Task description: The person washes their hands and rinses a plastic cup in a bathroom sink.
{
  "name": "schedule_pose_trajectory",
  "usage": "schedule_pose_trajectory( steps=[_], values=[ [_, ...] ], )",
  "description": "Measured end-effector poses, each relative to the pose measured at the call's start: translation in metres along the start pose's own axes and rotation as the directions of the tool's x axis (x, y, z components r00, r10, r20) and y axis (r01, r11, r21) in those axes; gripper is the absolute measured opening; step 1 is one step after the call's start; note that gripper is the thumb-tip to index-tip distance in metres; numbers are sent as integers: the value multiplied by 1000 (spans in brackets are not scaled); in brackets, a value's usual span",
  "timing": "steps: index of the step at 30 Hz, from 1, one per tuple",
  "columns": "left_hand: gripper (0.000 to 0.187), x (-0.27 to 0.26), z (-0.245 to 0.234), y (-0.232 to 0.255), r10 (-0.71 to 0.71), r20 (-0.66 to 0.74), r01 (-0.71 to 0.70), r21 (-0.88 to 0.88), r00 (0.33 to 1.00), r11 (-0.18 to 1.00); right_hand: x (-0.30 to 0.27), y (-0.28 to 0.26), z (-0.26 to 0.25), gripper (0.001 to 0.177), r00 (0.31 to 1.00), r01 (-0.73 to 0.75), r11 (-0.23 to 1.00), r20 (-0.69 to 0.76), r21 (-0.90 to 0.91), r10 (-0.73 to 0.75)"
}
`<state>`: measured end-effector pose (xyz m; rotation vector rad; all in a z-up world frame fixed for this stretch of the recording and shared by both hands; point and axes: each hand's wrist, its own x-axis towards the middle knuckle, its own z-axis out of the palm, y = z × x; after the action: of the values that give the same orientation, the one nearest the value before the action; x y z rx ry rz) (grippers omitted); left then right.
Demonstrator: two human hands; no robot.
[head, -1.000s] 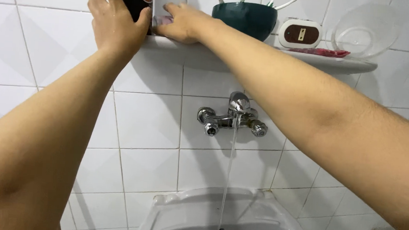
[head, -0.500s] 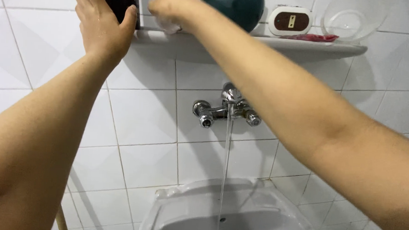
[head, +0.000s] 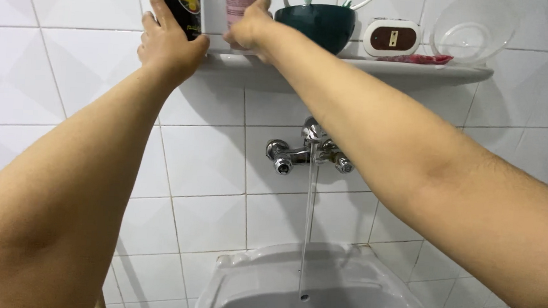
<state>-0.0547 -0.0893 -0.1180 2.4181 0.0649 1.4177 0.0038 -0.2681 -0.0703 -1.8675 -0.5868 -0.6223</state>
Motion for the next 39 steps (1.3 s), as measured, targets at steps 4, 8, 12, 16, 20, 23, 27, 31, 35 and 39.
schedule_pose_trajectory(
  steps=[4, 8, 12, 16, 20, 23, 27, 31, 35, 39],
  values=[
    [123, -3, -1, 3, -18, 4, 18, 15, 1000, 1000, -10, -6, -16, 119, 999, -34, 933, 5, -358, 38],
    [123, -13, -11, 8, -40, 48, 39, 18, 998, 999, 7, 15, -25, 69, 971, 118, 884, 239, -452, -8],
    [115, -29, -10, 8, -84, 15, 84, 30, 996, 996, -6, 13, -22, 64, 983, 130, 837, 178, -531, -39],
    [92, -68, -6, 2, -19, -111, 14, -39, 994, 999, 1, 35, -9, 68, 965, 244, 676, 102, -695, -243],
    [71, -105, -3, -4, 26, -182, -35, -51, 983, 998, -63, 8, -20, 79, 991, 96, 832, -29, -546, -133],
    [62, -141, 2, -4, -31, -295, 16, -53, 955, 998, -111, 7, -16, 73, 947, 259, 815, -27, -519, -319],
    [57, -198, 12, 1, -175, -315, 158, -78, 933, 984, -178, 38, 13, 63, 707, 616, 669, -82, -416, -702],
    [56, -250, 37, -13, -228, -206, 223, -44, 952, 974, -250, 82, 31, 49, 779, 624, 727, 151, -284, -609],
    [55, -291, 51, -10, -261, -123, 262, -13, 957, 965, -301, 120, 12, 44, 736, 588, 808, 441, -41, -513],
    [54, -318, 68, -4, -363, 13, 363, -13, 932, 932, -316, 181, 4, 21, 799, 419, 908, 479, -11, -363]
  ],
)
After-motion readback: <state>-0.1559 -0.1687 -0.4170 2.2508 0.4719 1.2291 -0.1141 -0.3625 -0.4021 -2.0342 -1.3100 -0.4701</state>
